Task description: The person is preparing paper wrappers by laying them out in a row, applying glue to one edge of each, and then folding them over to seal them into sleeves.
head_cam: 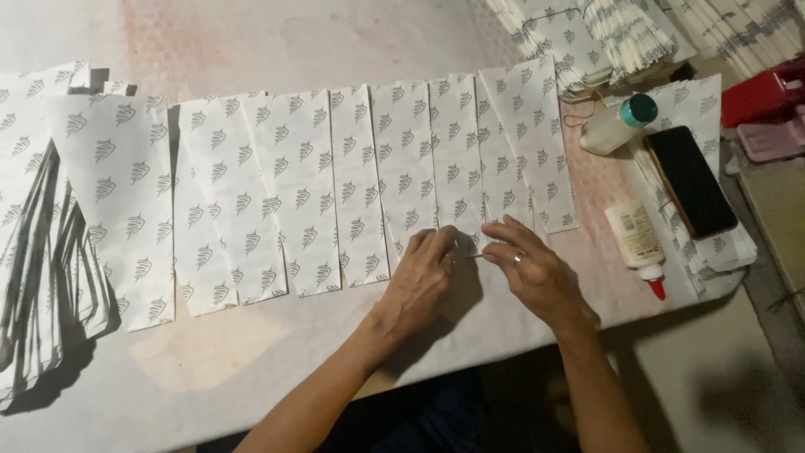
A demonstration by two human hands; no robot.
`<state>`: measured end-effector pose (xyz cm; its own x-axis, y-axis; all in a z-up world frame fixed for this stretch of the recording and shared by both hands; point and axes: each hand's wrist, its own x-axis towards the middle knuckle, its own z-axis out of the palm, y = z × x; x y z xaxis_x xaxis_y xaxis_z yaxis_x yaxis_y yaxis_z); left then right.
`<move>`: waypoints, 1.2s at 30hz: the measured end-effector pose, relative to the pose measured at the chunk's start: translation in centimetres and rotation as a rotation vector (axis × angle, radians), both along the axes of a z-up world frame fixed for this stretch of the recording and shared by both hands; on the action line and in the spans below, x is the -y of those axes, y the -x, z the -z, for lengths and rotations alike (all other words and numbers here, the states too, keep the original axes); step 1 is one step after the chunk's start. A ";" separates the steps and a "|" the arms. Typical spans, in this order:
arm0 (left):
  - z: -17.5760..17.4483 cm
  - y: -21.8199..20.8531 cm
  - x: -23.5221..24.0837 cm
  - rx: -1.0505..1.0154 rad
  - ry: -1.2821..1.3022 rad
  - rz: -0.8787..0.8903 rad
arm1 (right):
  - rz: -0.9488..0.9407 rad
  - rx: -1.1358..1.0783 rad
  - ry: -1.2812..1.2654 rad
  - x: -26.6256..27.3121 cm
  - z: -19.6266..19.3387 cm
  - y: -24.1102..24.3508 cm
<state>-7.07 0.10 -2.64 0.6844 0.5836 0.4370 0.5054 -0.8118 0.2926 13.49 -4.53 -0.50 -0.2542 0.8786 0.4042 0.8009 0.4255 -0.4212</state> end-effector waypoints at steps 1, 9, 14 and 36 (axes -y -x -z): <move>-0.1 0.0 0.0 -0.024 0.012 -0.014 | 0.019 -0.023 0.013 0.0 0.4 -0.1; 0.2 -1.4 -1.0 0.175 0.154 -0.130 | 0.187 -0.162 0.187 -0.7 -2.1 1.8; -0.7 -1.6 -1.5 0.250 0.216 -0.155 | 0.253 -0.219 0.238 -0.9 -3.3 2.6; -0.2 -2.0 -1.2 0.173 0.248 -0.203 | 0.327 -0.088 0.291 -0.7 -3.6 3.0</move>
<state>-5.02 1.28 -2.41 0.4718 0.8031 0.3639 0.5750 -0.5932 0.5635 10.54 -3.78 3.08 0.0807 0.9875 0.1356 0.8295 0.0090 -0.5585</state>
